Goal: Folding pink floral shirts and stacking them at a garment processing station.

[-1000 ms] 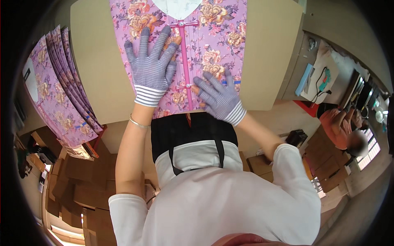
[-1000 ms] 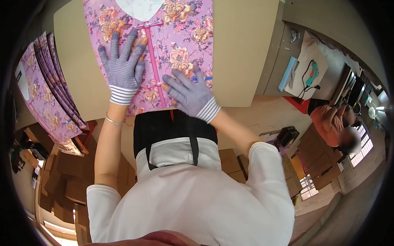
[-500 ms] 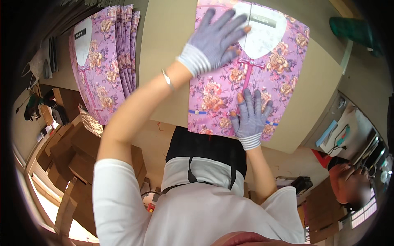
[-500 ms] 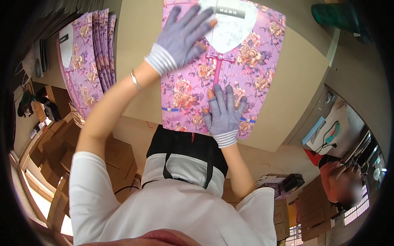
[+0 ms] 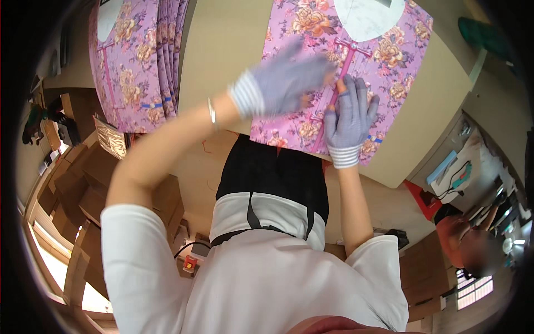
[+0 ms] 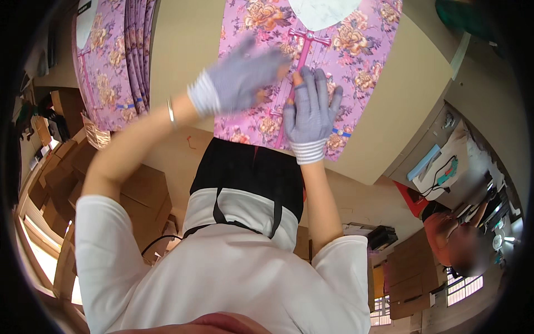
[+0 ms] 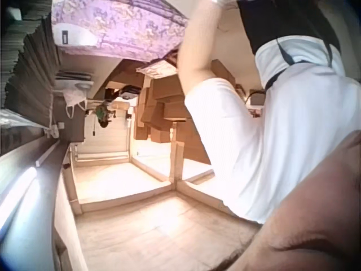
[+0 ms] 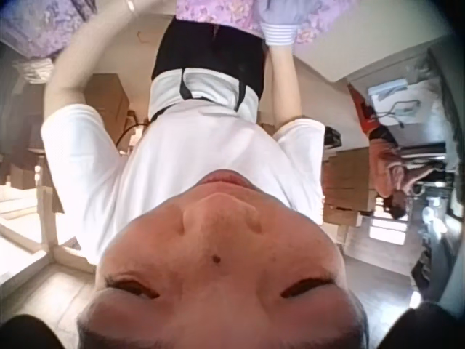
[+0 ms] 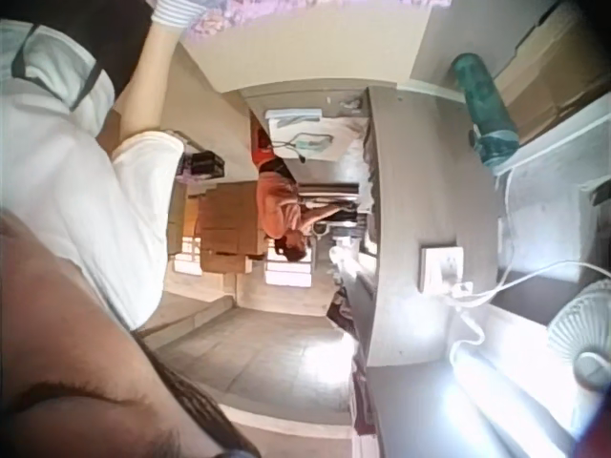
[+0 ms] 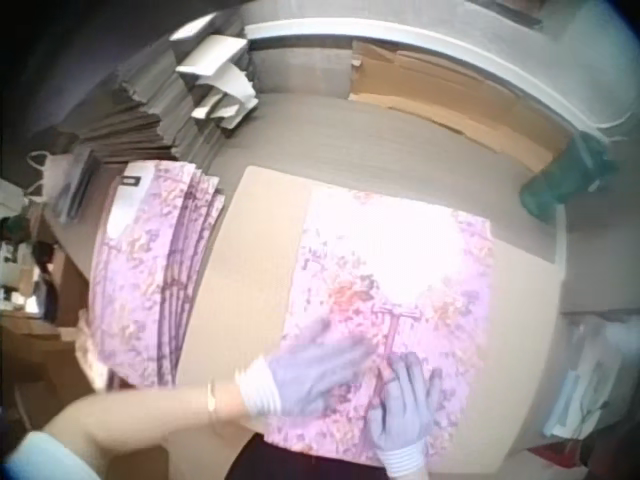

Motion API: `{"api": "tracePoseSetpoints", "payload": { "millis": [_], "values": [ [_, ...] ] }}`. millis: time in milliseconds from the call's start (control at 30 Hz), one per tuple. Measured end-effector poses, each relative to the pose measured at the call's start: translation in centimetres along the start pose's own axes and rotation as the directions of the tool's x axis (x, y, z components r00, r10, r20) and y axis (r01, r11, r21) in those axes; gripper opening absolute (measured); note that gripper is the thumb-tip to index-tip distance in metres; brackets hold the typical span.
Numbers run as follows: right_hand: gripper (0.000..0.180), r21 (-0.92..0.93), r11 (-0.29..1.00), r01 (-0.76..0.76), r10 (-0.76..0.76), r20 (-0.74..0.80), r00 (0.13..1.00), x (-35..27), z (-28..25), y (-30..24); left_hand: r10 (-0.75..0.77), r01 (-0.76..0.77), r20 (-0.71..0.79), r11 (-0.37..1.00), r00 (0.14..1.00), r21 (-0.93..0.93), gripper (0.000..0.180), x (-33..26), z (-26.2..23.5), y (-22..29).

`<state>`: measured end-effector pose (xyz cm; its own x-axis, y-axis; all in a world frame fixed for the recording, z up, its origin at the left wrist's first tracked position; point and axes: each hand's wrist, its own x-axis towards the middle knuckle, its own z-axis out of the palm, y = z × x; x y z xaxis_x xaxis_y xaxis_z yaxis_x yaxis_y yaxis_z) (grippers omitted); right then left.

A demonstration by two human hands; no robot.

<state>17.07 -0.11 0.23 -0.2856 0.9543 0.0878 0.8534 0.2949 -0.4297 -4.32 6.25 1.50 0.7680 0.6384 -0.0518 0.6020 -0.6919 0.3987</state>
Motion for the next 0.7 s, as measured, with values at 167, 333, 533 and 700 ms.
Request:
{"api": "tracePoseSetpoints", "payload": {
  "millis": [167,333,533,700],
  "values": [
    [0.051,0.253,0.967,0.030,0.012,-0.164,0.986,0.3,0.0,1.6,-0.048,0.084,0.163,0.972,0.985,-0.220,0.068,-11.1,6.2,10.7],
    [0.040,0.660,0.711,-0.242,0.467,-0.186,0.864,-1.4,-4.4,6.1,-0.380,0.143,-0.185,0.687,0.906,-0.712,0.054,-12.6,4.2,11.2],
    [0.029,0.752,0.329,-0.571,0.637,0.269,0.722,-0.8,-6.5,9.6,-0.964,0.105,0.088,-0.063,0.251,-0.992,0.048,-10.1,0.7,6.6],
    [0.026,0.595,0.717,-0.363,0.356,0.136,0.925,-4.1,-1.7,4.3,-0.985,0.367,-0.089,0.137,0.144,-0.920,0.053,-15.3,0.8,8.3]
  ]
}}
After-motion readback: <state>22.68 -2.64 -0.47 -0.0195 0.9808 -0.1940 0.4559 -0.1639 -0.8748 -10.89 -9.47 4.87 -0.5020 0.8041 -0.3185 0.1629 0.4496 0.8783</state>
